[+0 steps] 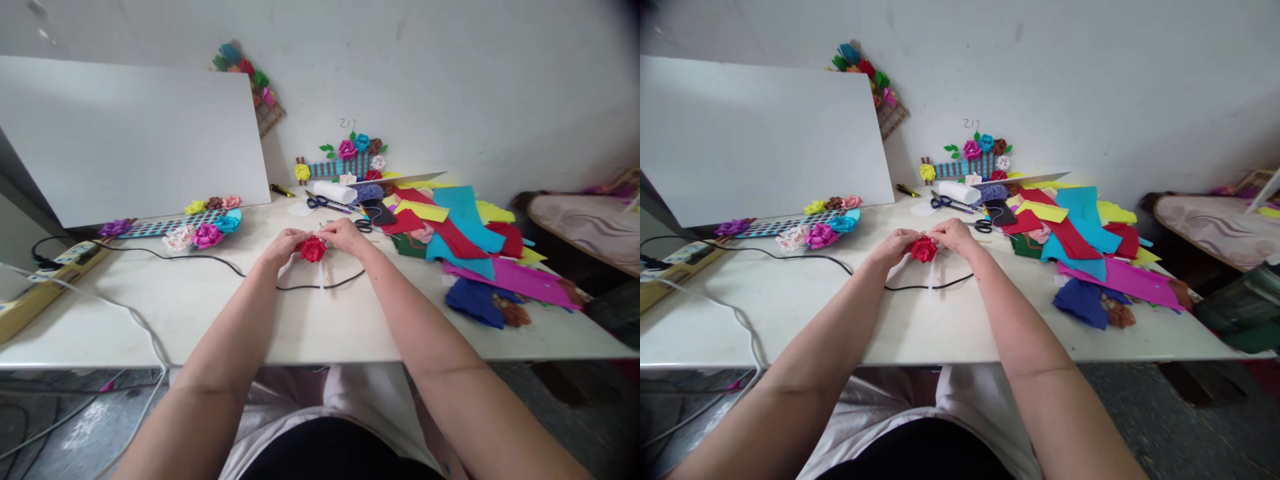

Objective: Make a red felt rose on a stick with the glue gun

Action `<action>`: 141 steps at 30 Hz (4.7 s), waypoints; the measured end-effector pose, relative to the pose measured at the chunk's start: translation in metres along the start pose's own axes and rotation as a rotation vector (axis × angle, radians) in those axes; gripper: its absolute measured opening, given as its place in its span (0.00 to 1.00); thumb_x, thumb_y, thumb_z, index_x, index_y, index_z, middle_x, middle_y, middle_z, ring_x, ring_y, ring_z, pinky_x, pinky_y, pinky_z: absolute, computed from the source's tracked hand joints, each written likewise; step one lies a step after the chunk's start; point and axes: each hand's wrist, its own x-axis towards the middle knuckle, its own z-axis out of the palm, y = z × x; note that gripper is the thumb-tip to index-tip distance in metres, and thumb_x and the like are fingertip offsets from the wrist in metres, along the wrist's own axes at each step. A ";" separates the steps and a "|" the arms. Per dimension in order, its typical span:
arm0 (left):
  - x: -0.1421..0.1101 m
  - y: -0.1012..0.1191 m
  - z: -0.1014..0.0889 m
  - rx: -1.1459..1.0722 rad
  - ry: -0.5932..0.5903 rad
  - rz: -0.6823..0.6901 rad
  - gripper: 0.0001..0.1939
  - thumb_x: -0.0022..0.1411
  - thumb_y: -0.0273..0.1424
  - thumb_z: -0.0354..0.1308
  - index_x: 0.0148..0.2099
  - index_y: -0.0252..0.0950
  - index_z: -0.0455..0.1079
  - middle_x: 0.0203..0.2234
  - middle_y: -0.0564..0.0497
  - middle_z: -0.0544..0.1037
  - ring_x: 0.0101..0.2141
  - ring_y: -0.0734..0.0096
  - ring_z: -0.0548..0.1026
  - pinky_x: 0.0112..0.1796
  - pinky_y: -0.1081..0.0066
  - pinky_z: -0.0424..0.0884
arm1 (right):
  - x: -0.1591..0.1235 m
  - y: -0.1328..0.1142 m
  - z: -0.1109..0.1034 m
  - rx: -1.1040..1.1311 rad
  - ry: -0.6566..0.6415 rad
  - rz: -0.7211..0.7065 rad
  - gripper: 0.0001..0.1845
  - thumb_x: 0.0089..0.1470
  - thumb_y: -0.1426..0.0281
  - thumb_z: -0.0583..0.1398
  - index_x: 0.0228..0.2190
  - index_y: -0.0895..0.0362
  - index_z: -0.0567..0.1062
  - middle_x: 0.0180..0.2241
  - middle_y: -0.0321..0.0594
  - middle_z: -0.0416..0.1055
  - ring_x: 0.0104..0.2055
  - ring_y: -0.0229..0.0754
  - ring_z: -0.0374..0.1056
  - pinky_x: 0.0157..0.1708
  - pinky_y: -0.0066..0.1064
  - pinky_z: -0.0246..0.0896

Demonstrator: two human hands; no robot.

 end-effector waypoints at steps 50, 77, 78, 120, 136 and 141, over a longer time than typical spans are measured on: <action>0.002 -0.004 -0.007 0.064 -0.064 0.127 0.15 0.45 0.38 0.68 0.25 0.29 0.74 0.17 0.48 0.73 0.19 0.75 0.66 0.25 0.73 0.60 | -0.002 0.003 -0.009 -0.054 -0.182 -0.084 0.13 0.53 0.67 0.60 0.34 0.60 0.83 0.24 0.37 0.77 0.27 0.36 0.69 0.30 0.25 0.60; 0.004 -0.005 -0.006 -0.136 -0.045 0.028 0.21 0.36 0.40 0.73 0.27 0.29 0.75 0.21 0.48 0.75 0.24 0.74 0.69 0.28 0.72 0.63 | 0.000 0.003 -0.004 -0.195 0.032 -0.196 0.09 0.51 0.72 0.63 0.34 0.53 0.84 0.33 0.39 0.81 0.35 0.40 0.75 0.35 0.26 0.64; 0.004 -0.005 -0.006 -0.147 -0.039 0.030 0.21 0.35 0.41 0.74 0.27 0.29 0.75 0.20 0.49 0.74 0.23 0.74 0.68 0.27 0.72 0.63 | 0.001 0.003 -0.004 -0.215 0.039 -0.203 0.09 0.52 0.72 0.63 0.34 0.53 0.84 0.33 0.39 0.81 0.35 0.40 0.75 0.34 0.26 0.63; 0.008 -0.005 -0.005 -0.044 -0.023 0.111 0.27 0.44 0.53 0.67 0.30 0.31 0.75 0.26 0.44 0.79 0.30 0.63 0.75 0.37 0.64 0.69 | -0.003 -0.001 -0.022 -0.247 -0.121 -0.123 0.15 0.54 0.70 0.60 0.43 0.49 0.81 0.40 0.35 0.80 0.42 0.42 0.75 0.42 0.28 0.65; 0.009 -0.006 -0.002 -0.143 0.052 0.259 0.20 0.36 0.30 0.73 0.33 0.34 0.70 0.25 0.52 0.77 0.27 0.69 0.73 0.35 0.65 0.68 | -0.004 -0.013 -0.017 -0.419 0.019 -0.220 0.17 0.57 0.73 0.58 0.47 0.50 0.79 0.44 0.40 0.79 0.45 0.41 0.74 0.43 0.28 0.65; 0.010 -0.007 -0.002 -0.154 0.054 0.319 0.21 0.36 0.31 0.73 0.34 0.34 0.70 0.26 0.52 0.77 0.28 0.69 0.73 0.36 0.65 0.68 | -0.004 -0.014 -0.017 -0.403 0.034 -0.231 0.17 0.58 0.72 0.57 0.47 0.52 0.79 0.44 0.41 0.79 0.45 0.42 0.74 0.44 0.28 0.64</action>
